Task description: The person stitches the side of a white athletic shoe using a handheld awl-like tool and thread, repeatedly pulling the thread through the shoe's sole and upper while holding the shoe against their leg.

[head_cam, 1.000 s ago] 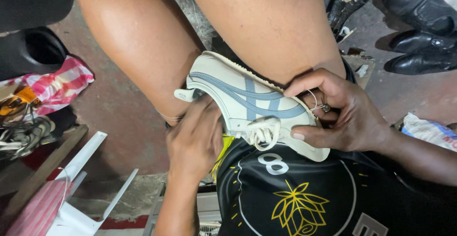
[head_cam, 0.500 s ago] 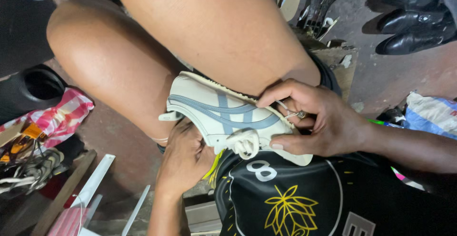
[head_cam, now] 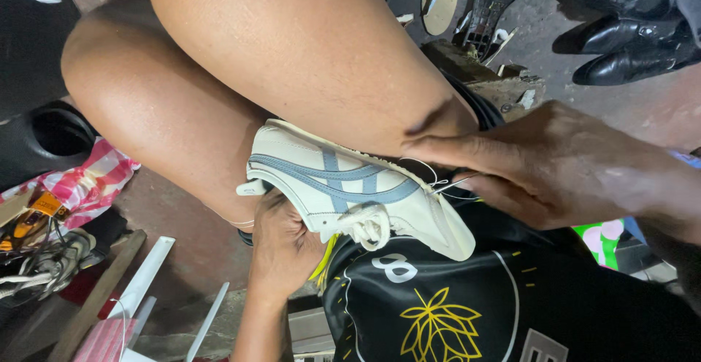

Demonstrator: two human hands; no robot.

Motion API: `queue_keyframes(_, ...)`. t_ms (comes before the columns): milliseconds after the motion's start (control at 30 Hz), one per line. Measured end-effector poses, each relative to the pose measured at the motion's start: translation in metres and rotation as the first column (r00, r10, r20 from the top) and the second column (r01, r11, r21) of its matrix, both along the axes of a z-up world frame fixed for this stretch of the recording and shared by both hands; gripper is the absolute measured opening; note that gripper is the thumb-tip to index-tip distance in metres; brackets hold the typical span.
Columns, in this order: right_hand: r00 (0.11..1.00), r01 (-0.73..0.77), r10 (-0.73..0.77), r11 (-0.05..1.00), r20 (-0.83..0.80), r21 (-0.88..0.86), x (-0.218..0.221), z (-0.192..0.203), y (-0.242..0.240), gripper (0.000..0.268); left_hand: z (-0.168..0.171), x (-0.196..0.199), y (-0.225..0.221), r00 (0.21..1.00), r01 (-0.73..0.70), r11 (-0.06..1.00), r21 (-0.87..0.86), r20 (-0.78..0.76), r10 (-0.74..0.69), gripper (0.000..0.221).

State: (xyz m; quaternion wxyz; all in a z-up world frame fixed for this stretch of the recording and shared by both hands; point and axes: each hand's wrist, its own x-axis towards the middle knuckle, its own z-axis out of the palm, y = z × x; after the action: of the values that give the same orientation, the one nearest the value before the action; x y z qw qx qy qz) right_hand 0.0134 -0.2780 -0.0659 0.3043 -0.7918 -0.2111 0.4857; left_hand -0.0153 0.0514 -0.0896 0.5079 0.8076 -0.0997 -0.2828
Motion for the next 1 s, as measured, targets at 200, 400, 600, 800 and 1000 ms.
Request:
queue_keyframes(200, 0.913, 0.119, -0.264, 0.901, 0.310, 0.416, -0.005, -0.022, 0.014, 0.046, -0.003, -0.007, -0.003, 0.997, -0.073, 0.997, -0.003, 0.030, 0.073, 0.022)
queue_keyframes(400, 0.929, 0.094, -0.248, 0.877, 0.276, 0.472, 0.002, -0.019, 0.006, 0.008, -0.007, -0.017, -0.006, 0.968, -0.225, 0.974, -0.004, 0.114, 0.224, 0.008)
queue_keyframes(600, 0.896, 0.443, -0.358, 0.680, -0.262, 0.584, 0.004, -0.014, -0.016, 0.013, -0.002, -0.024, -0.016, 0.904, -0.425, 0.897, -0.123, -0.098, 0.415, 0.014)
queue_keyframes(800, 0.516, 0.854, -0.506, 0.238, -0.691, 0.462, -0.008, -0.028, -0.020, 0.027, 0.001, -0.013, -0.003, 0.990, -0.113, 0.992, -0.063, -0.091, 0.108, 0.022)
queue_keyframes(1000, 0.440, 0.893, -0.147, -0.038, -0.886, 0.449, -0.006, -0.037, 0.024, 0.021, -0.003, -0.008, 0.000, 0.992, 0.129, 0.988, 0.083, -0.022, -0.127, 0.033)
